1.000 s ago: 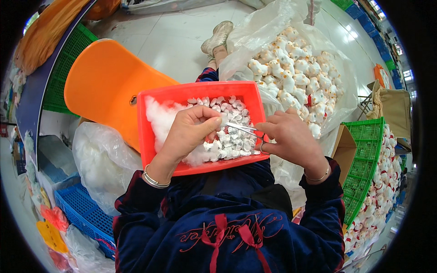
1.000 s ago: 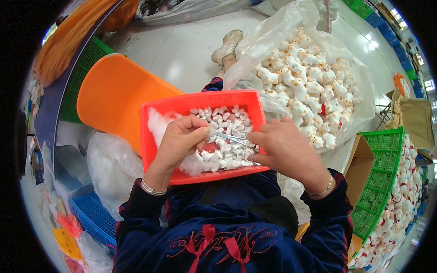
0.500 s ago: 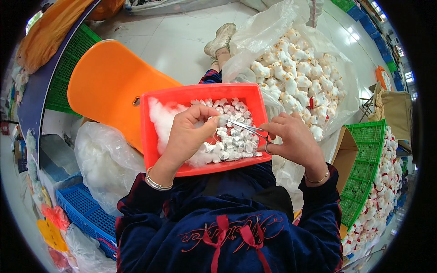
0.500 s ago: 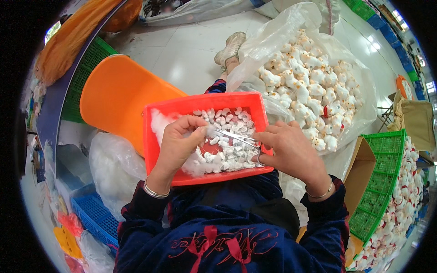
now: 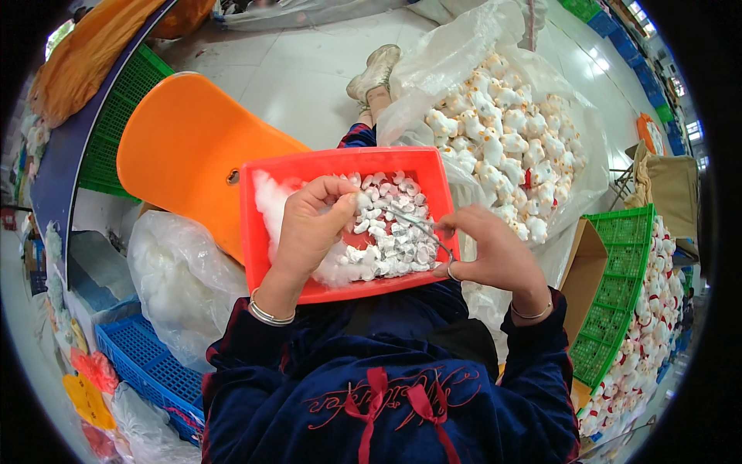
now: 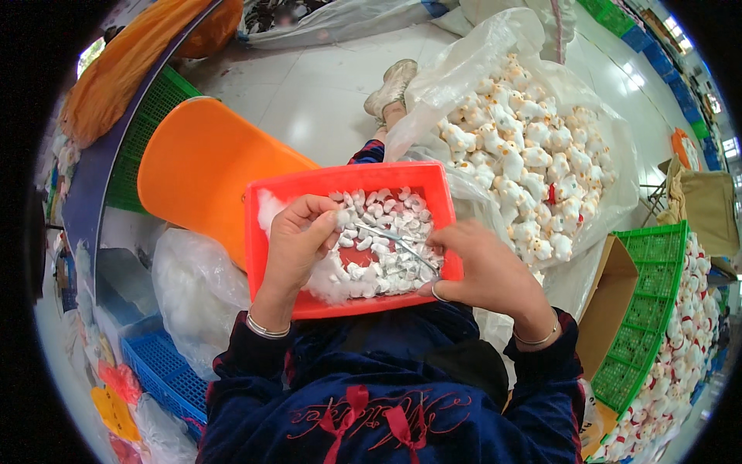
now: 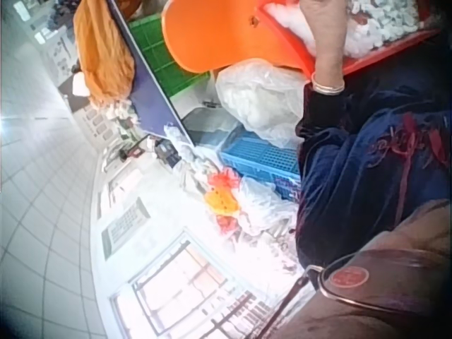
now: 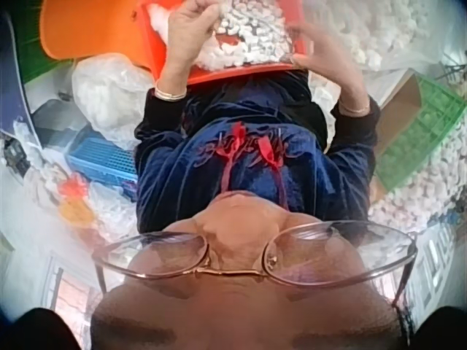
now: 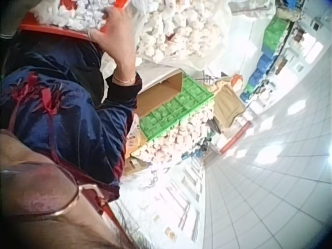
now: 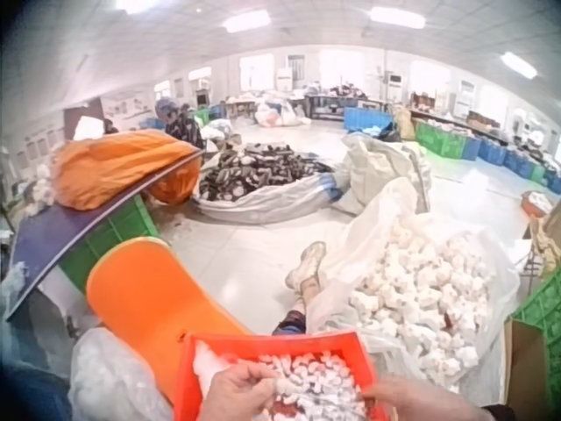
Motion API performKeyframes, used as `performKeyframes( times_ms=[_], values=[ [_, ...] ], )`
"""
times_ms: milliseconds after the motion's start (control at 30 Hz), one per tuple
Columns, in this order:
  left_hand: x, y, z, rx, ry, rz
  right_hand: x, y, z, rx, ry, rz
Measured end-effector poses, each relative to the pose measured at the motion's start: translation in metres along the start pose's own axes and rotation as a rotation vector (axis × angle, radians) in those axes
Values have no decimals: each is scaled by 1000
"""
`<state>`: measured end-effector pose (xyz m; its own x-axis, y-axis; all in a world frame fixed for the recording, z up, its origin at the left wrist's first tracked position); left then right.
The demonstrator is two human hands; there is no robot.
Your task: The person sits on the floor and repeatedly stuffs white cotton into small white plush toys using a pair of scissors to push the cotton inside. The person handles each toy one at a time from a red tray and places the stuffed toys into a nearby bag.
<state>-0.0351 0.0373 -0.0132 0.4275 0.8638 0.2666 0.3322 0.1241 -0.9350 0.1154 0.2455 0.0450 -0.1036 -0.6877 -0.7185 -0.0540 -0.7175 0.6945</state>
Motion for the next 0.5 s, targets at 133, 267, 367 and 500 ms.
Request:
performKeyframes(
  times_ms=[133, 267, 367, 500],
  values=[
    [2, 1, -2, -94, 15, -64, -2, 11, 7, -71, -96, -181],
    [4, -2, -2, -118, 3, -57, -1, 14, 10, -75, -95, -312],
    [6, -5, -2, -80, 10, -53, -2, 12, 9, -11, -28, -281],
    [12, -3, -3, 175, -19, 141, 5, 7, 10, 60, 101, -29]
  ],
)
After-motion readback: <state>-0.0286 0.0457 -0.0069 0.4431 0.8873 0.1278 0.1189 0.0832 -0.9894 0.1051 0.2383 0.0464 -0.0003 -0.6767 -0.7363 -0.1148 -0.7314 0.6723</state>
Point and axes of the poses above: each hand's wrist, its own z-axis towards the middle knuckle, its own x-axis out of the palm, y = z × x, the point moved 4 cm from there along z, towards the middle knuckle, and after that the axes turned 11 degrees about -y, right-handed, at the moved point
